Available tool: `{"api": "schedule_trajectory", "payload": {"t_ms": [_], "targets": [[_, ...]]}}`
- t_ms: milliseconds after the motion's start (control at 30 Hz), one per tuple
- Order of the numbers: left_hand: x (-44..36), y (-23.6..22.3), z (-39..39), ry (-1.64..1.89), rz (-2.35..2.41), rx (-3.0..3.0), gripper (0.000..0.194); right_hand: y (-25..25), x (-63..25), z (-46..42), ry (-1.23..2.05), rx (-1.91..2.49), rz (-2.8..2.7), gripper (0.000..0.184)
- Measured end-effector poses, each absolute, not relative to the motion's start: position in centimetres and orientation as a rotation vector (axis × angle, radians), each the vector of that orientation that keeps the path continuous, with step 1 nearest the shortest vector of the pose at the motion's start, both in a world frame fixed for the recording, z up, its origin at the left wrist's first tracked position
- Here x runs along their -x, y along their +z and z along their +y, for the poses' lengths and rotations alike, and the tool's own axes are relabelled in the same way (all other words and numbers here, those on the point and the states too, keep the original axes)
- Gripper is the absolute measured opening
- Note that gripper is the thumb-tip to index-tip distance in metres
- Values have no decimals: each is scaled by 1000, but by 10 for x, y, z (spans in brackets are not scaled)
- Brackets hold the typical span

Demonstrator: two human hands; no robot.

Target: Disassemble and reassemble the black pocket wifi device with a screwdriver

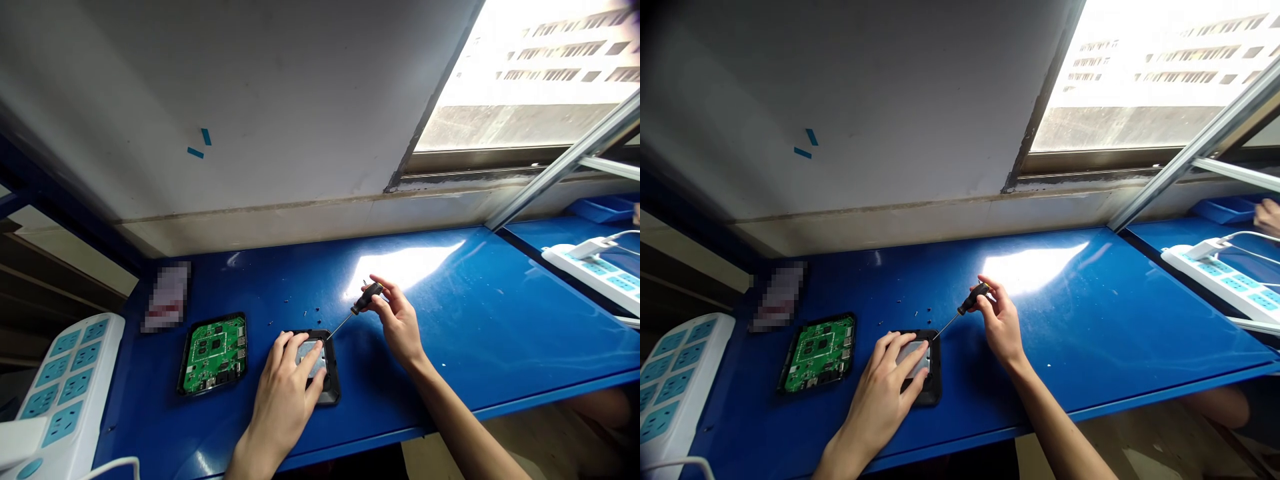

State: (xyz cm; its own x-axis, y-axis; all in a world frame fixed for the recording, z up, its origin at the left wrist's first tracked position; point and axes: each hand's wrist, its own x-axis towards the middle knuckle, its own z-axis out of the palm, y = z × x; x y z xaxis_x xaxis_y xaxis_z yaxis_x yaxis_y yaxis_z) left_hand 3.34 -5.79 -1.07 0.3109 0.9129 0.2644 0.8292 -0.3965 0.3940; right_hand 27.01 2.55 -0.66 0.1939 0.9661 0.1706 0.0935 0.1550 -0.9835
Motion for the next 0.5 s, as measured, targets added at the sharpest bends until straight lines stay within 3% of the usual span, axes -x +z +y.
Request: {"api": "schedule_trajectory", "payload": {"t_ms": [500], "targets": [[-35, -16, -62, 637, 1565, -2448, 44, -3, -266, 17, 798, 1154, -1235, 33]]}}
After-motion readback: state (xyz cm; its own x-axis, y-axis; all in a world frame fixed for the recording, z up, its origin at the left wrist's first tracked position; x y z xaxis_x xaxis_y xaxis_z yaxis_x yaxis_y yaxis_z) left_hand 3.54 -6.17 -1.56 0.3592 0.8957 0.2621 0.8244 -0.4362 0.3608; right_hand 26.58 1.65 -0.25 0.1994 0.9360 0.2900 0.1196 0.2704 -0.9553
